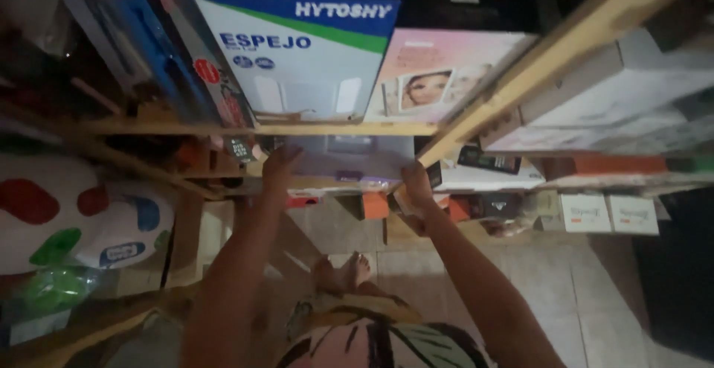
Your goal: The person retrieves a duster from a shelf, removes it from its packaging, and cleans a purple plastic storage box using the duster and a cloth on a table.
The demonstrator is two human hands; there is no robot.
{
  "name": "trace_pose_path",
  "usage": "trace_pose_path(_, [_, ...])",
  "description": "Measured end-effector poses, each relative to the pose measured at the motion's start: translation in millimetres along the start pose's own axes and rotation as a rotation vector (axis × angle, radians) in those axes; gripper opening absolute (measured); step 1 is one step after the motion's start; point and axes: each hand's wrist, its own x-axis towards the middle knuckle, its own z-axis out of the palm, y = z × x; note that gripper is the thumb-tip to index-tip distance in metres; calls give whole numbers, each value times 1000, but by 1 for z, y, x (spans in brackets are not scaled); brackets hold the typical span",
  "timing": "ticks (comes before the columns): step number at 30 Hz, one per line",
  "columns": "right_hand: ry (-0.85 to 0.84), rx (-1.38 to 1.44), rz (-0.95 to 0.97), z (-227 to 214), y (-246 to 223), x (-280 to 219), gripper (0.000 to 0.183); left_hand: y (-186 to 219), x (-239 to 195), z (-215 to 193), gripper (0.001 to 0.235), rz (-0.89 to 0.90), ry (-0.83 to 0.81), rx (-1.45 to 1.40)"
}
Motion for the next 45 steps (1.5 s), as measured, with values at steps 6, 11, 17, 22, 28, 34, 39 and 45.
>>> trace_pose_path(6, [-47, -994, -507, -14, 93, -20, 61, -1, -28, 0, 88, 508, 72, 507])
trace_pose_path(11, [59, -95, 50, -16, 123, -22, 58, 36, -78, -7, 89, -215, 121, -649])
trace_pose_path(17, [89, -106, -106, -23, 61, -92, 70, -61, -51, 36, 88, 526, 205, 612])
trace_pose_path(22, [132, -30, -257, -24, 60, -106, 81, -7, -83, 11, 65, 318, 205, -20])
trace_pose_path(28, [160, -35, -247, -8, -21, -152, 65, 52, -106, -15, 74, -65, 167, -347])
trace_pose_path(34, [216, 66, -182, -3, -34, -160, 53, 87, -127, -35, 77, -159, 78, -589])
trace_pose_path(39, [248, 47, -242, -24, 1, -137, 51, 129, -160, -49, 69, -104, 105, -465])
trace_pose_path(45, [348, 99, -239, -35, 22, -148, 52, 158, -197, -60, 64, 24, 128, -437])
